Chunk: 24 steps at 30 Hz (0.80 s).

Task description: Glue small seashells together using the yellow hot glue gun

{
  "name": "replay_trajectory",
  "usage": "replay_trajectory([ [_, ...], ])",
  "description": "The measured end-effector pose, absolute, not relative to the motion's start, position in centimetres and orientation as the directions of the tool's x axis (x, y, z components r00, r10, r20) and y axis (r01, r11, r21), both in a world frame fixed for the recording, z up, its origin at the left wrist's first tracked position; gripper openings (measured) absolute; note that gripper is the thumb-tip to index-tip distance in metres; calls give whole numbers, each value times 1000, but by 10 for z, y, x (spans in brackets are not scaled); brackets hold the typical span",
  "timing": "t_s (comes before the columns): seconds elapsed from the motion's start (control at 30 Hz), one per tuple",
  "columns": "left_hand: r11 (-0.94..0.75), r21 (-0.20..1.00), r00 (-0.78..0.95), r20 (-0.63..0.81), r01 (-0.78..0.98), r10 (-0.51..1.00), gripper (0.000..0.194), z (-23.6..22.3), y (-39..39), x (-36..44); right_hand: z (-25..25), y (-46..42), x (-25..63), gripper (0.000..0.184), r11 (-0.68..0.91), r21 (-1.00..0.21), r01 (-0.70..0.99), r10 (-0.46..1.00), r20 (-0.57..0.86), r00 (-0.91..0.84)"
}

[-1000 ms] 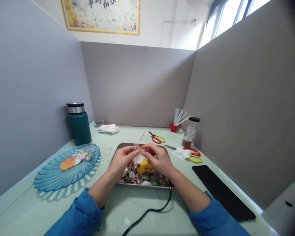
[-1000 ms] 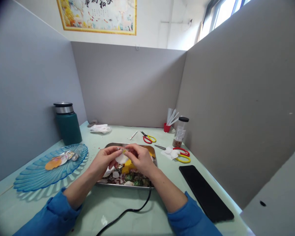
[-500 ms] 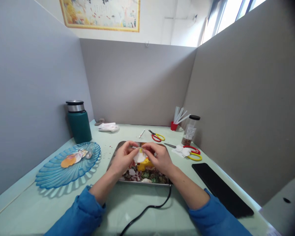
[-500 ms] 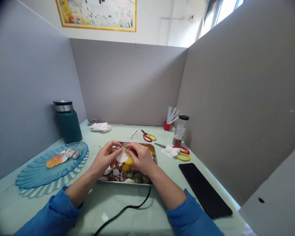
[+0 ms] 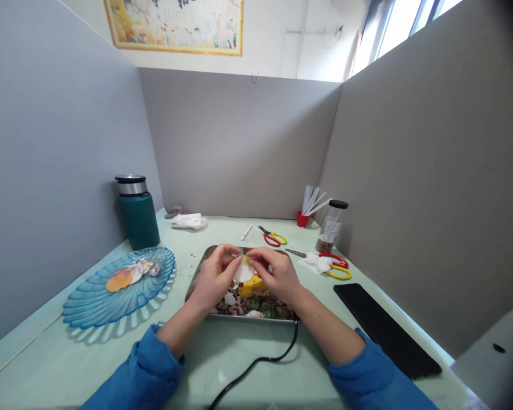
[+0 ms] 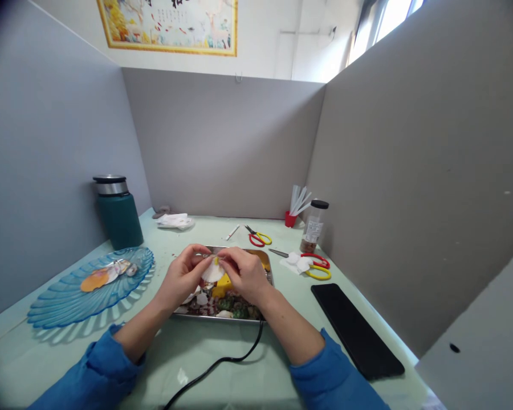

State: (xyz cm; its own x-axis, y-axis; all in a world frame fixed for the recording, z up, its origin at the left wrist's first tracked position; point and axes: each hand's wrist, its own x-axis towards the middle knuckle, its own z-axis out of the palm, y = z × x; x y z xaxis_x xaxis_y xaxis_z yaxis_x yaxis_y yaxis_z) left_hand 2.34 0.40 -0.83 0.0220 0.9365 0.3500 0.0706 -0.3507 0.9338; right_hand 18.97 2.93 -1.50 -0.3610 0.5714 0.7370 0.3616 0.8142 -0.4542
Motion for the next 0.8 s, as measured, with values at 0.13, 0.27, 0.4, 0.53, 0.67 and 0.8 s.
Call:
replay_trajectory([
  [0.13,-378,922,-11,380,82,925,25,-8,2,24,-14,29,190,21,863,-364,350,487,783,-387],
  [0.27,-423,895,-11,429,142,903,23,-9,1,24,-13,28,191,20,894,-253,369,408,799,-441],
  [0.4,-472,855,26,478,215,878,20,-12,2,22,-14,29,192,20,896,-139,423,341,825,-451],
  [0.53,-470,858,47,471,209,881,20,-14,4,21,-15,29,192,20,876,-72,477,319,829,-460],
  [0.67,-423,902,62,419,88,906,22,-12,4,23,-17,29,192,19,861,-44,506,309,837,-453],
  [0.8,-347,938,67,345,9,936,23,-6,2,25,-16,28,192,18,849,-18,528,296,844,-447],
])
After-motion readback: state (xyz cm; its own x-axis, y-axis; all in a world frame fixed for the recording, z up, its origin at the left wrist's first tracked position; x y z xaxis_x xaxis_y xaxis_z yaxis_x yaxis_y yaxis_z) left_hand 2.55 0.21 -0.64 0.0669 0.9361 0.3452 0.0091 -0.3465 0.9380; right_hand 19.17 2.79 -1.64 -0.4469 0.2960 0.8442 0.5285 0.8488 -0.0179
